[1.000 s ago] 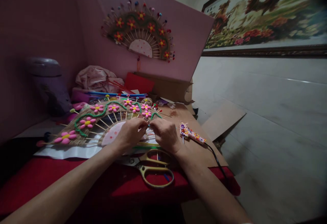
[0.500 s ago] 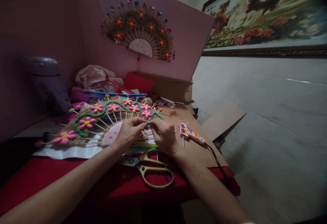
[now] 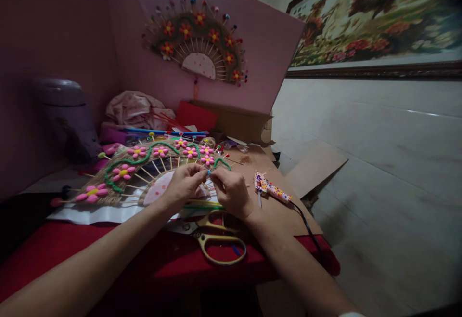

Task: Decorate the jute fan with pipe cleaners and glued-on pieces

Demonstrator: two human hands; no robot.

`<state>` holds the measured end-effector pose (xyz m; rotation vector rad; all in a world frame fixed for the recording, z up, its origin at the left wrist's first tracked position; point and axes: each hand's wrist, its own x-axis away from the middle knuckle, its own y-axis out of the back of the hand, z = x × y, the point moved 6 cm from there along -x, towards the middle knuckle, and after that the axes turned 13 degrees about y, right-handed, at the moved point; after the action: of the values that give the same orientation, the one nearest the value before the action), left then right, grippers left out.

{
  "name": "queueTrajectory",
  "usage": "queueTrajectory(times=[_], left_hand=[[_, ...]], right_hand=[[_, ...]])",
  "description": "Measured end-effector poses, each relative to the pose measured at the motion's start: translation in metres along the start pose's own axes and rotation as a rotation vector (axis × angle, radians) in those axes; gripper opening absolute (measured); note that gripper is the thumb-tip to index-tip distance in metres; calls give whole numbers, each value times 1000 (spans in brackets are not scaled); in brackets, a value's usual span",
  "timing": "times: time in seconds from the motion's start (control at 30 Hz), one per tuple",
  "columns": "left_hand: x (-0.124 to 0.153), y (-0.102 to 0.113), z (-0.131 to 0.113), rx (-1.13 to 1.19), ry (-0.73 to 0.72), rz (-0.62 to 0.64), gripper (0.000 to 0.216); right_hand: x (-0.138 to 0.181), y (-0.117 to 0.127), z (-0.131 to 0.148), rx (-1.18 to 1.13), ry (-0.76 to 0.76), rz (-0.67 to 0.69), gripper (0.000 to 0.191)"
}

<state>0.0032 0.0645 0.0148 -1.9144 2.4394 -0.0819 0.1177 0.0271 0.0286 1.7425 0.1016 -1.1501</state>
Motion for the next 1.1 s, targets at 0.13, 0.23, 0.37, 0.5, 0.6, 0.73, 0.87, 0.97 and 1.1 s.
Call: queueTrajectory(times=[0.13,0.23,0.37,0.5,0.6,0.73,0.87,0.97,1.1], left_hand=[[1,-3,14,137,83,-33,26],[-2,-3,17,109,48,-30,27],[-5,5,4,-150,-136,-65,18],[-1,7,-12,-563,-350,-42,7],[0,5,-13,-555,-323,7,6],[-4,3,0,-129,-40,81,16],[-5,-4,11,144,118,177,28],[-5,-4,16,210,177,181,30],[-4,1,16,181,184,87,31]], right_hand=[[1,-4,6,38,-9,-10,13],[1,-2,7,99,-31,-21,13],[-1,3,4,113,-7,31,12],[-1,2,-1,102,59,138,16],[-1,1,-2,85,84,163,16],[-2,2,-4,-28,25,95,14],[-2,4,-5,-56,-11,40,14],[-1,3,-5,-49,-15,50,14],[1,1,-5,-38,-9,64,14]])
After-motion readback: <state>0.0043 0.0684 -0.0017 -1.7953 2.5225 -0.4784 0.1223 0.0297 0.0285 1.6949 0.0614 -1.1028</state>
